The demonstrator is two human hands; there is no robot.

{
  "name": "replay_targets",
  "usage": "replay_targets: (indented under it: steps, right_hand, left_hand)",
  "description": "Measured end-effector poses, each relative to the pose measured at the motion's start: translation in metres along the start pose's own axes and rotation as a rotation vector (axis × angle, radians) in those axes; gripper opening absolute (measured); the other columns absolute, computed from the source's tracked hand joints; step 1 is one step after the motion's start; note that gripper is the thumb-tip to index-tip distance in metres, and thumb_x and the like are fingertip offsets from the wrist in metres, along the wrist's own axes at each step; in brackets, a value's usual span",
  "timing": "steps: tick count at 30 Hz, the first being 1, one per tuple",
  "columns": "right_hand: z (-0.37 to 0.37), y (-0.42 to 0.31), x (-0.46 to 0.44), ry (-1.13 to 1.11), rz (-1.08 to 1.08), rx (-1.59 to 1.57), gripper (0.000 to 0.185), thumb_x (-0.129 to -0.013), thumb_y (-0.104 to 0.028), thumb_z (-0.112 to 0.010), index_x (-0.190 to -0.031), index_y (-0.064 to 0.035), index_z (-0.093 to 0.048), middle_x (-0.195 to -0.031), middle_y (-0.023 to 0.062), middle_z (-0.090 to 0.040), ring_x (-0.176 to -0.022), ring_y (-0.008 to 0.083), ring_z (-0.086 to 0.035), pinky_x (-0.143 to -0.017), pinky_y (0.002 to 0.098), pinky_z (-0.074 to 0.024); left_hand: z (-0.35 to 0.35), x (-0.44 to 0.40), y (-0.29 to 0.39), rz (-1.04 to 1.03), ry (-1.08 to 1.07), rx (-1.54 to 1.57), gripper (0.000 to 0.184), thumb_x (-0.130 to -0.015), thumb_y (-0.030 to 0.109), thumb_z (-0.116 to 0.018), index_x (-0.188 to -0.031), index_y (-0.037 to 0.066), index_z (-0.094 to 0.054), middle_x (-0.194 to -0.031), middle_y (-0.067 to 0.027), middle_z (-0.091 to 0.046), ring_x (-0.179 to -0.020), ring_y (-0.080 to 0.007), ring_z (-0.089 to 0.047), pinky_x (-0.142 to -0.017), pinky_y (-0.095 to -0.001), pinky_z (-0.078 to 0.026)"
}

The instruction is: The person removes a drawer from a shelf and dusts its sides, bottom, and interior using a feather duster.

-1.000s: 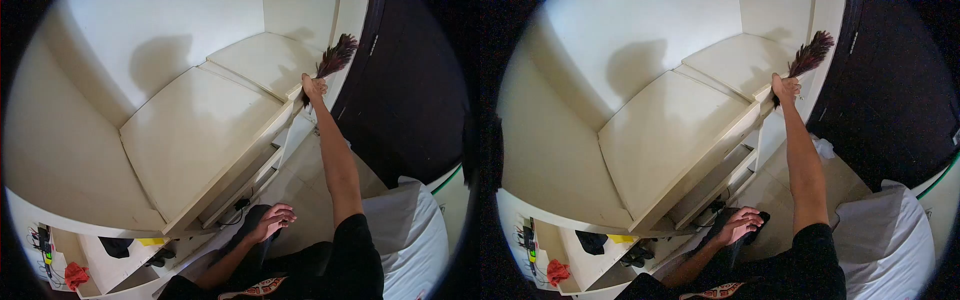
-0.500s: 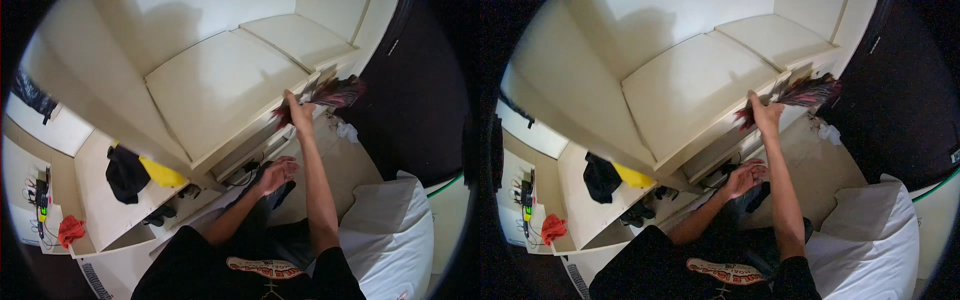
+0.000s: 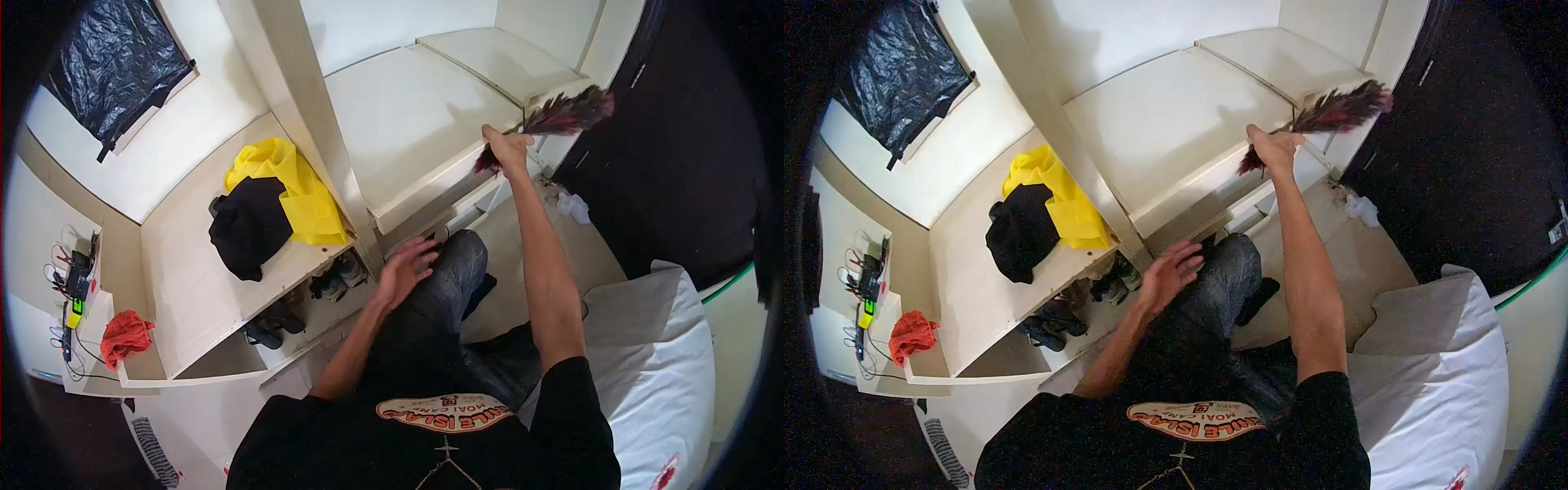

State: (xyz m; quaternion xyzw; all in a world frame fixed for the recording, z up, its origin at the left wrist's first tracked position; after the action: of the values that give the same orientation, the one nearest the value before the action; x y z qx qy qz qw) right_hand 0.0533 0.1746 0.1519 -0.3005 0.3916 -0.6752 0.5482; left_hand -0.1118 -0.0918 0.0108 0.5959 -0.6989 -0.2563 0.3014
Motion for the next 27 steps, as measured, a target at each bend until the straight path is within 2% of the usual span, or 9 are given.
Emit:
replay_targets:
  steps: [5,8,10,17,18,21,22,24,27]
  right_hand:
    - [0.022,0.022,0.012,0.044,-0.077,-0.072,0.090,-0.059,-0.042,-0.069,-0.112,0.0236,-0.038,-0.114,0.0268,-0.052,-0.105,0.0342,-0.055,-0.095,0.0340,-0.0421]
    - [0.037,0.035,0.016,0.104,-0.196,-0.129,0.078,-0.058,-0.037,-0.068,-0.107,0.0197,-0.044,-0.111,0.0236,-0.049,-0.101,0.0312,-0.054,-0.081,0.0397,-0.0470]
    - [0.041,0.055,0.016,0.210,-0.177,-0.221,0.066,-0.059,-0.032,-0.068,-0.097,0.0175,-0.049,-0.105,0.0200,-0.050,-0.095,0.0277,-0.054,-0.067,0.0435,-0.0489]
    - [0.071,0.116,0.024,0.295,-0.077,-0.341,0.041,-0.063,-0.023,-0.065,-0.079,0.0140,-0.054,-0.081,0.0142,-0.056,-0.071,0.0234,-0.055,-0.063,0.0374,-0.0466]
    - [0.083,0.106,0.041,0.260,-0.053,-0.376,0.042,-0.063,-0.023,-0.065,-0.079,0.0140,-0.054,-0.078,0.0128,-0.056,-0.068,0.0230,-0.054,-0.063,0.0368,-0.0465]
    - [0.100,0.130,0.047,0.312,-0.080,-0.383,0.037,-0.064,-0.024,-0.065,-0.075,0.0093,-0.054,-0.070,0.0080,-0.054,-0.062,0.0205,-0.053,-0.061,0.0351,-0.0459]
    - [0.110,0.122,0.068,0.328,-0.139,-0.386,0.035,-0.065,-0.024,-0.065,-0.073,0.0076,-0.054,-0.070,0.0076,-0.053,-0.062,0.0201,-0.053,-0.060,0.0345,-0.0454]
    - [0.127,0.124,0.094,0.325,-0.191,-0.411,0.038,-0.066,-0.026,-0.065,-0.079,0.0077,-0.054,-0.081,0.0117,-0.053,-0.072,0.0224,-0.053,-0.068,0.0344,-0.0439]
    - [0.152,0.136,0.115,0.236,-0.131,-0.468,0.048,-0.068,-0.030,-0.067,-0.092,0.0101,-0.053,-0.104,0.0193,-0.053,-0.093,0.0271,-0.052,-0.086,0.0355,-0.0418]
  left_hand:
    - [0.003,0.006,0.046,-0.146,-0.002,0.207,0.073,-0.093,0.058,-0.042,-0.143,0.006,-0.033,-0.148,-0.0121,-0.036,-0.134,-0.0294,-0.037,-0.106,-0.0456,-0.031]
    - [-0.002,-0.002,0.057,-0.162,-0.039,0.225,0.077,-0.094,0.060,-0.041,-0.146,0.005,-0.027,-0.149,-0.0117,-0.035,-0.136,-0.0287,-0.034,-0.109,-0.0430,-0.029]
    - [-0.016,-0.003,0.064,-0.179,0.030,0.181,0.075,-0.094,0.058,-0.043,-0.145,0.004,-0.029,-0.148,-0.0122,-0.036,-0.136,-0.0278,-0.035,-0.110,-0.0431,-0.027]
    - [-0.045,0.002,0.052,0.008,0.082,0.151,0.070,-0.092,0.049,-0.057,-0.141,0.004,-0.037,-0.141,-0.0122,-0.044,-0.131,-0.0274,-0.041,-0.110,-0.0422,-0.032]
    - [-0.051,0.004,0.051,0.021,0.154,0.168,0.062,-0.092,0.042,-0.059,-0.135,0.000,-0.043,-0.134,-0.0134,-0.051,-0.124,-0.0271,-0.049,-0.105,-0.0410,-0.039]
    - [-0.045,0.004,0.036,0.025,0.177,0.154,0.050,-0.090,0.028,-0.060,-0.127,-0.003,-0.049,-0.124,-0.0169,-0.057,-0.115,-0.0267,-0.055,-0.101,-0.0416,-0.044]
    - [-0.044,0.006,0.032,0.019,0.165,0.135,0.047,-0.087,0.023,-0.060,-0.124,-0.004,-0.050,-0.120,-0.0175,-0.057,-0.113,-0.0270,-0.057,-0.099,-0.0424,-0.045]
    - [-0.041,0.015,0.021,0.007,0.142,0.097,0.042,-0.083,0.013,-0.059,-0.119,-0.007,-0.051,-0.114,-0.0187,-0.059,-0.107,-0.0276,-0.059,-0.095,-0.0441,-0.048]
    - [-0.044,0.027,0.003,0.076,0.104,0.142,0.042,-0.077,0.007,-0.058,-0.116,-0.008,-0.051,-0.107,-0.0177,-0.060,-0.103,-0.0292,-0.060,-0.092,-0.0457,-0.050]
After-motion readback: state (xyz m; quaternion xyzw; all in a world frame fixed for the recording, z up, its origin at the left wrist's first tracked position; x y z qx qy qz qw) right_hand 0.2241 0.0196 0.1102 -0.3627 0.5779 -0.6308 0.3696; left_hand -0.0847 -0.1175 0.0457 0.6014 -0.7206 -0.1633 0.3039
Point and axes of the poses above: each hand's wrist, its own x-axis away from the middle knuckle, its own z-axis out of the back of the hand, y = z × x, the point moved 4 cm from there along -x, towards the middle knuckle
